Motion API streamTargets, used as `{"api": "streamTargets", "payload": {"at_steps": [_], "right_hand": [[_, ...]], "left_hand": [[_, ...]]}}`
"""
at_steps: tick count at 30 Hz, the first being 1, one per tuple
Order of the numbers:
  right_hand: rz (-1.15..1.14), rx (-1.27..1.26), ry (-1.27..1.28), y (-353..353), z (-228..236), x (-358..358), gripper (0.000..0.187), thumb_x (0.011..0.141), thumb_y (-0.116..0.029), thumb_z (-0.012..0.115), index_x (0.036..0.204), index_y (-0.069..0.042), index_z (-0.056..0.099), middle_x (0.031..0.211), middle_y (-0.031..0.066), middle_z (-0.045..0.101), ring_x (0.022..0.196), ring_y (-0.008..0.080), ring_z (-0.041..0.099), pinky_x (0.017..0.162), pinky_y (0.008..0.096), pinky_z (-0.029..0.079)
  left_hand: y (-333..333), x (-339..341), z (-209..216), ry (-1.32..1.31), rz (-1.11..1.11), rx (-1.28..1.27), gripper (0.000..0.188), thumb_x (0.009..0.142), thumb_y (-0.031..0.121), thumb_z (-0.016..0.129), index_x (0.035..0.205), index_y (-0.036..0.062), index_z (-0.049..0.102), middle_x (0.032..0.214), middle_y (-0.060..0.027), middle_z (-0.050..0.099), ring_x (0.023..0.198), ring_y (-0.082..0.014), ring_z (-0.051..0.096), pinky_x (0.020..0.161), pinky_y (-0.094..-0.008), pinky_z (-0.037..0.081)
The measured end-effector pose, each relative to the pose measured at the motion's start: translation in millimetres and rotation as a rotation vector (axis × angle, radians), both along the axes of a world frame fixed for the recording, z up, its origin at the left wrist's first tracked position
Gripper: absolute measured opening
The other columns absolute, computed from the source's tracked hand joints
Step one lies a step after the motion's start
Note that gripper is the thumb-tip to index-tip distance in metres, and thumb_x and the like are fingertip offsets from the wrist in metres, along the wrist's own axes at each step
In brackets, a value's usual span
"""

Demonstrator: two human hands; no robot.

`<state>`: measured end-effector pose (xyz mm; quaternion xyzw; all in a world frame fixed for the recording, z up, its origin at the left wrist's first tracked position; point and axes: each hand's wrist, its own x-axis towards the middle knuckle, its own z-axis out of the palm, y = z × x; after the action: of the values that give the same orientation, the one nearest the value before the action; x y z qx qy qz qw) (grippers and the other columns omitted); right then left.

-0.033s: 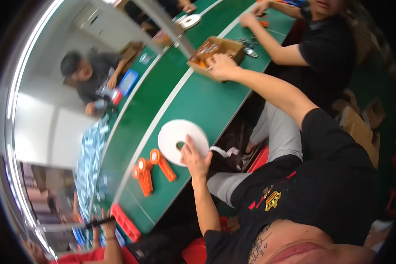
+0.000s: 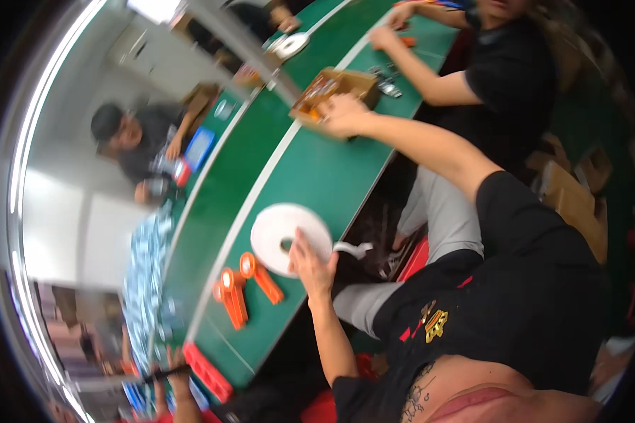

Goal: The person applies tape to battery packs, fits the batteries into plastic housings, handles cardboard inserts, and works on a harness at an assembly line.

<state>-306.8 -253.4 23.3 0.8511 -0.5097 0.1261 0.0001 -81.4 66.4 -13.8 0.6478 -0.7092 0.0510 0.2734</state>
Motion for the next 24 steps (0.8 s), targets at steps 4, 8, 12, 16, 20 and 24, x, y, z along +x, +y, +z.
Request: {"api": "streamTargets", "payload": {"at_steps": [4, 8, 12, 16, 20, 24], "right_hand": [[0.061, -0.038, 0.249, -16, 20, -5, 0.064, 0.094, -0.051, 0.041, 0.144, -0.012, 0.042, 0.106, 0.019, 0.068, 0.094, 0.0336, 0.068, 0.083, 0.0472, 0.051], [0.139, 0.079, 0.173, -28, 19, -6, 0.069, 0.094, -0.057, 0.04, 0.149, -0.016, 0.034, 0.109, 0.0242, 0.066, 0.097, 0.04, 0.066, 0.085, 0.0494, 0.052], [0.09, 0.137, 0.051, -40, 8, -12, 0.062, 0.094, -0.059, 0.036, 0.146, -0.025, 0.041, 0.111, 0.0226, 0.067, 0.1, 0.0414, 0.065, 0.088, 0.0512, 0.051], [0.098, 0.182, 0.031, -43, 6, -24, 0.05, 0.097, -0.056, 0.035, 0.133, -0.029, 0.057, 0.107, 0.018, 0.069, 0.096, 0.0401, 0.066, 0.085, 0.0499, 0.052], [0.1, 0.222, 0.022, -41, 9, -26, 0.047, 0.097, -0.054, 0.038, 0.129, -0.027, 0.06, 0.101, 0.0164, 0.07, 0.091, 0.038, 0.067, 0.08, 0.0489, 0.053], [0.166, 0.105, -0.131, -43, 9, -20, 0.039, 0.095, -0.051, 0.045, 0.11, -0.026, 0.07, 0.087, 0.0135, 0.071, 0.082, 0.0348, 0.068, 0.072, 0.0474, 0.054]], "left_hand": [[-11, 2, -23, -0.161, 0.137, -0.106, 0.105, 0.065, 0.039, 0.08, 0.151, 0.0047, 0.031, 0.133, -0.0199, 0.049, 0.126, -0.0378, 0.044, 0.1, -0.0517, 0.032], [-12, 1, -41, -0.36, 0.325, -0.15, 0.1, 0.068, 0.057, 0.068, 0.149, 0.0063, 0.037, 0.131, -0.0182, 0.051, 0.123, -0.0324, 0.047, 0.098, -0.0454, 0.028], [-16, -2, -49, -0.388, 0.381, -0.215, 0.1, 0.069, 0.064, 0.066, 0.147, 0.0071, 0.039, 0.126, -0.0159, 0.056, 0.116, -0.0301, 0.05, 0.097, -0.0422, 0.025], [-17, -1, -47, -0.379, 0.377, -0.184, 0.1, 0.07, 0.066, 0.065, 0.146, 0.0074, 0.041, 0.124, -0.0158, 0.056, 0.114, -0.0291, 0.051, 0.094, -0.0414, 0.027], [-19, -1, -45, -0.331, 0.325, -0.206, 0.099, 0.066, 0.046, 0.069, 0.15, 0.0074, 0.036, 0.125, -0.0153, 0.056, 0.116, -0.0295, 0.051, 0.093, -0.0434, 0.03], [-20, 0, -45, -0.394, 0.361, -0.185, 0.097, 0.07, 0.06, 0.065, 0.146, 0.0047, 0.04, 0.121, -0.0153, 0.058, 0.109, -0.0314, 0.055, 0.09, -0.0419, 0.031]]}}
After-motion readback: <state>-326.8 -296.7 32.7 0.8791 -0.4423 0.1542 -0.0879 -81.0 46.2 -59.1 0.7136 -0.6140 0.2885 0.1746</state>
